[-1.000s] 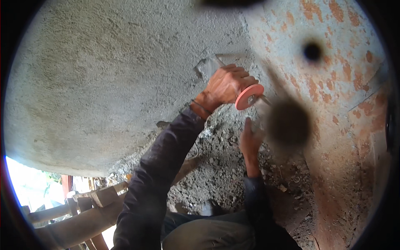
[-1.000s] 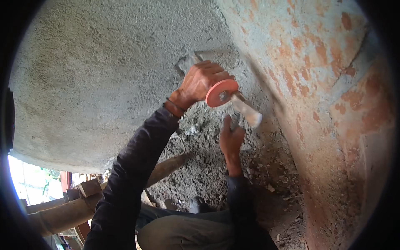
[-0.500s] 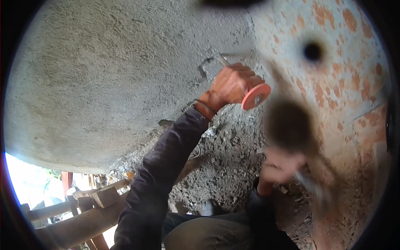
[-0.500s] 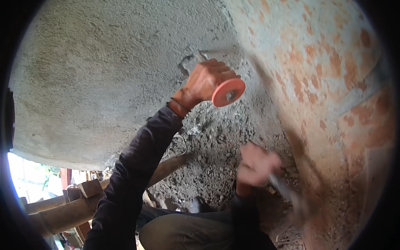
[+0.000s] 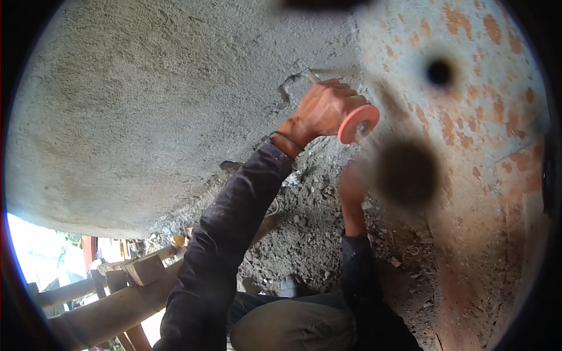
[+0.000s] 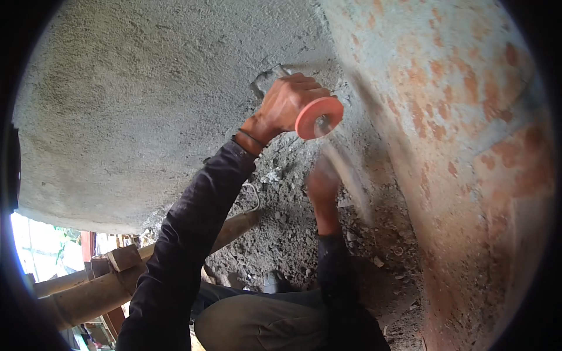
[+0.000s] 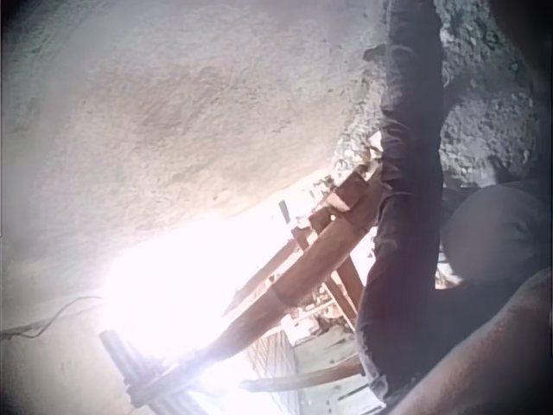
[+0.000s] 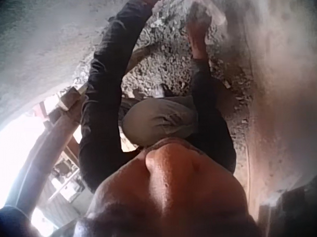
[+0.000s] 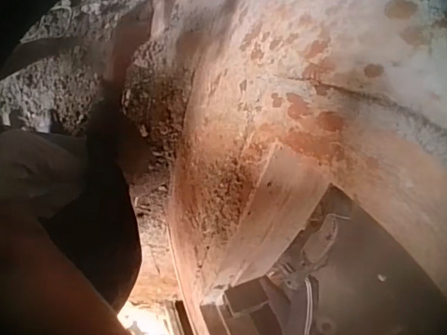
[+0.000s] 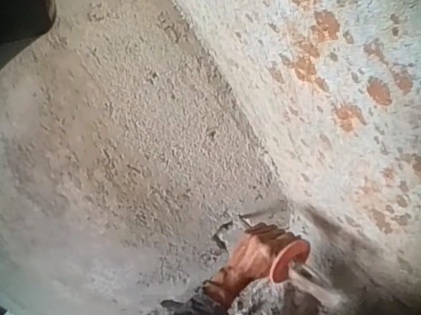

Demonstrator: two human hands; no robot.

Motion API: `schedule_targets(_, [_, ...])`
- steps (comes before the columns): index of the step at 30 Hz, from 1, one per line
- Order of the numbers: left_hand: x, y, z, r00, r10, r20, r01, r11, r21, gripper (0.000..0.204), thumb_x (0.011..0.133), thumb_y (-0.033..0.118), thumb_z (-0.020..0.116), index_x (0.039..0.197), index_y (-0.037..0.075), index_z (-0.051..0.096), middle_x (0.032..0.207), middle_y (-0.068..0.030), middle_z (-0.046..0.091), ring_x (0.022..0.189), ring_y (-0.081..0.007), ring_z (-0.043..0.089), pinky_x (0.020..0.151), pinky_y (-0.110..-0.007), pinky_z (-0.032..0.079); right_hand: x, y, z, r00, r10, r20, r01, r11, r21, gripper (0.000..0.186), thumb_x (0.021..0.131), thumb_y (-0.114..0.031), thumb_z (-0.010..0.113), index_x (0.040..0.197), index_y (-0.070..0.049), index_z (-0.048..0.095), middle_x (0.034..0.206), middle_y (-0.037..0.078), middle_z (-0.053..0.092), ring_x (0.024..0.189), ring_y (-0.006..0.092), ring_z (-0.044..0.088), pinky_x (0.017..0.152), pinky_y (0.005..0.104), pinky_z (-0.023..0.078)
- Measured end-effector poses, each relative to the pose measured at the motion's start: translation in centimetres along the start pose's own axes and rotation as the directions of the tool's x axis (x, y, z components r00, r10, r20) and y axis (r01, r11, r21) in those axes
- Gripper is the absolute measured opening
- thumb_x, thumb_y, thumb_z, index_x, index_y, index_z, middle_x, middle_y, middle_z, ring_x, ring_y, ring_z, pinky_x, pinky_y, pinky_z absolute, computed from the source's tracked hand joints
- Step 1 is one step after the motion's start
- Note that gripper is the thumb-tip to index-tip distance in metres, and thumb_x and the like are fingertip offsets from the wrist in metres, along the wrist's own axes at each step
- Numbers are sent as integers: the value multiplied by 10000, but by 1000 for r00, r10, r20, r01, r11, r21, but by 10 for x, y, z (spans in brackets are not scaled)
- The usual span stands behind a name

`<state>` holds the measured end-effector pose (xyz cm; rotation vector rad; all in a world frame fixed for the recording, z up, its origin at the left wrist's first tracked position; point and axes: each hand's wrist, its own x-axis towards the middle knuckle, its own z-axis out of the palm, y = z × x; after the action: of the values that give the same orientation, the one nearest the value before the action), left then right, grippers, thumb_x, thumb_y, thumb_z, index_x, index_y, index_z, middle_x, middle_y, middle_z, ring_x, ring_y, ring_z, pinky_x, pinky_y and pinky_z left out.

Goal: Chipping a hole in a concrete wall using a hammer and chisel to prepare for installing an electrical junction box.

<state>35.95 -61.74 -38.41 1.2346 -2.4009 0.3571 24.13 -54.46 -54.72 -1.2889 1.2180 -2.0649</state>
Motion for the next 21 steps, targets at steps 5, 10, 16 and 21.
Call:
schedule_targets(5, [-22,0,7,997,-45,63,45,999,-2,218,745,311,738,858,127,710,769,-36,675,681,-209,650,614,-370,528,-4,-30,-56,683,321,656,-441,897,20,120,944,-96,569,988,13,544,772,11,538,664,57,485,572,256,391])
schedule_targets(10, [-50,18,0,992,-18,124,11,998,57,203,703,251,744,859,133,690,714,-4,633,692,-187,634,651,-324,516,16,-26,-80,541,508,670,-726,685,66,289,996,-170,506,720,-122,435,555,-78,337,446,16,293,403,222,210])
schedule_targets(16, [-49,19,-14,991,32,127,-52,987,154,170,772,315,695,824,157,660,661,18,588,681,-177,623,687,-319,510,32,-40,-83,416,535,735,-876,451,167,353,988,-184,515,667,-114,387,554,-72,362,448,32,289,425,240,204])
schedule_targets(21, [-48,20,-14,995,-18,101,5,991,132,159,772,312,699,829,169,661,669,10,592,683,-181,622,688,-320,518,32,-46,-87,537,448,715,-795,552,251,392,971,-175,498,617,-117,341,523,-62,336,444,34,284,418,249,189])
